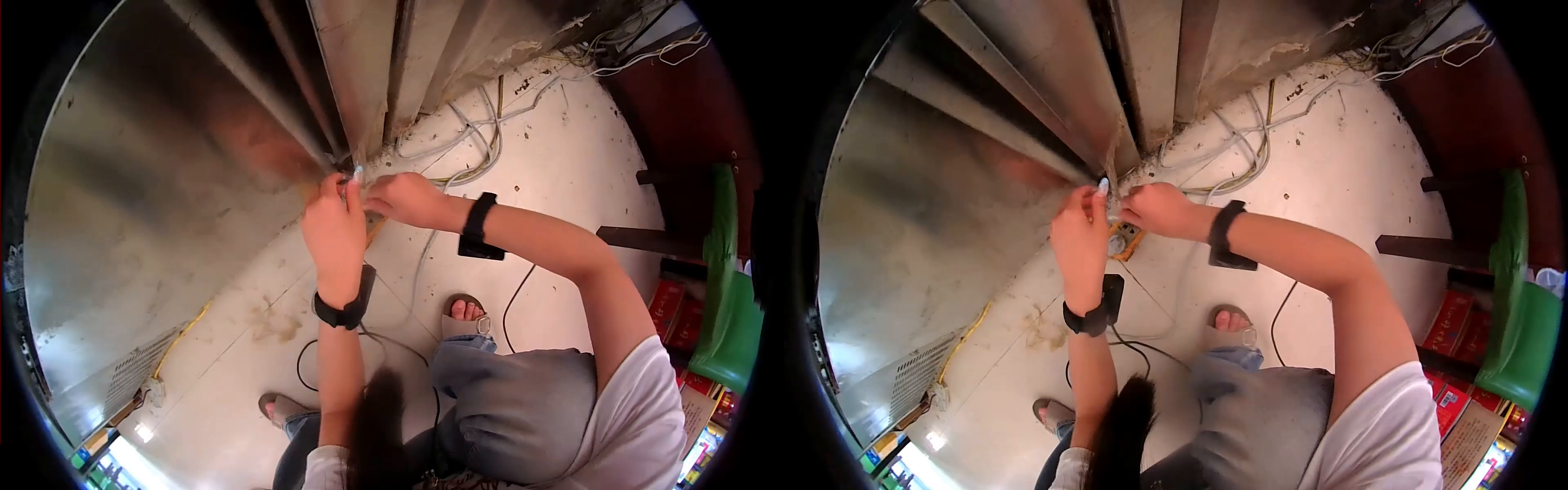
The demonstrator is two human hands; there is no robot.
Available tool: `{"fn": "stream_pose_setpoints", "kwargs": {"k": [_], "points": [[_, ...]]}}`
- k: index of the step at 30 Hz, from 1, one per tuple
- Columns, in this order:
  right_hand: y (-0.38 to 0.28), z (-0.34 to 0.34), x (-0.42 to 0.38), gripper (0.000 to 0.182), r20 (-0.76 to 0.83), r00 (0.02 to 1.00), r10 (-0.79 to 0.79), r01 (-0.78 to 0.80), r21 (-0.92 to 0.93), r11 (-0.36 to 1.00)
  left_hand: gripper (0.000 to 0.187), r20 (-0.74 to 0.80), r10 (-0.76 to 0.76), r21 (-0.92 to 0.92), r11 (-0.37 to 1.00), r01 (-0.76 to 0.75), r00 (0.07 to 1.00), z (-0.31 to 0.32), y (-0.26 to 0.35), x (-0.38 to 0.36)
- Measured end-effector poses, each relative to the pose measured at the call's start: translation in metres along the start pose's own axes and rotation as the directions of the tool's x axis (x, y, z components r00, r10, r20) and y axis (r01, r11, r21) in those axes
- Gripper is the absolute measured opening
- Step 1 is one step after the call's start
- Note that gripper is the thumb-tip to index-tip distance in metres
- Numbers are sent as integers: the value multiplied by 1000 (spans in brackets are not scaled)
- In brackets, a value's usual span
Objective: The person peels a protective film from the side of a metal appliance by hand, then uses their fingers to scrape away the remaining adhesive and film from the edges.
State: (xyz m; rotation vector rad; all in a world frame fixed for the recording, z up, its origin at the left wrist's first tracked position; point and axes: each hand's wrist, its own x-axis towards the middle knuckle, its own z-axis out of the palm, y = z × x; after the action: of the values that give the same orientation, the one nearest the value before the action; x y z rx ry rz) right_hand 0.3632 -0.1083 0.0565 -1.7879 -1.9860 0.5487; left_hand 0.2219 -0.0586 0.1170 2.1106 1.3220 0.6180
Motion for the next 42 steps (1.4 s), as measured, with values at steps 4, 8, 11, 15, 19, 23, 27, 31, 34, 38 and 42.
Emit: {"fn": "stream_pose_setpoints", "kwargs": {"k": [4, 8, 11, 15, 19, 23, 27, 31, 34, 38, 42], "points": [[18, -27, -16, 21, -10, 984, 177, -174, 139, 975, 39, 99, -26, 276, 961, -3, 995, 19, -6, -1], [33, -36, -14, 26, -132, 960, 247, -223, 174, 959, 47, 144, -90, 457, 889, 14, 986, 58, -12, 5], [23, -44, -5, 28, -192, 963, 191, -148, 221, 964, 45, 25, -77, 495, 867, 54, 997, 76, -18, 17], [5, -48, 12, 29, -143, 957, 253, -224, 196, 955, 19, 63, -3, 454, 891, -26, 998, 89, -34, 22], [-5, -34, 26, 33, -219, 933, 285, -235, 228, 945, 8, 71, -13, 407, 913, -17, 997, 87, -39, 17], [-4, -17, 36, 28, -350, 903, 248, -150, 286, 946, 9, 29, -48, 370, 928, 34, 998, 87, -34, 12], [-1, -14, 39, 25, -434, 899, 65, 57, 263, 963, 12, 6, -46, 334, 942, 41, 999, 90, -37, 10], [-1, -21, 39, 24, -384, 923, -33, 100, 157, 982, 13, -44, 22, 311, 951, -7, 999, 88, -40, 9], [-6, -24, 39, 24, -399, 915, -64, 119, 114, 986, 13, -127, 113, 251, 965, -78, 986, 83, -41, 7], [-11, -26, 28, 23, -363, 931, -39, 73, 80, 994, 9, -17, 52, 284, 958, -45, 998, 90, -43, -4], [-10, -24, -4, 17, -248, 968, -34, 45, 36, 998, 11, 33, -17, 311, 951, 6, 999, 92, -35, -35]]}}
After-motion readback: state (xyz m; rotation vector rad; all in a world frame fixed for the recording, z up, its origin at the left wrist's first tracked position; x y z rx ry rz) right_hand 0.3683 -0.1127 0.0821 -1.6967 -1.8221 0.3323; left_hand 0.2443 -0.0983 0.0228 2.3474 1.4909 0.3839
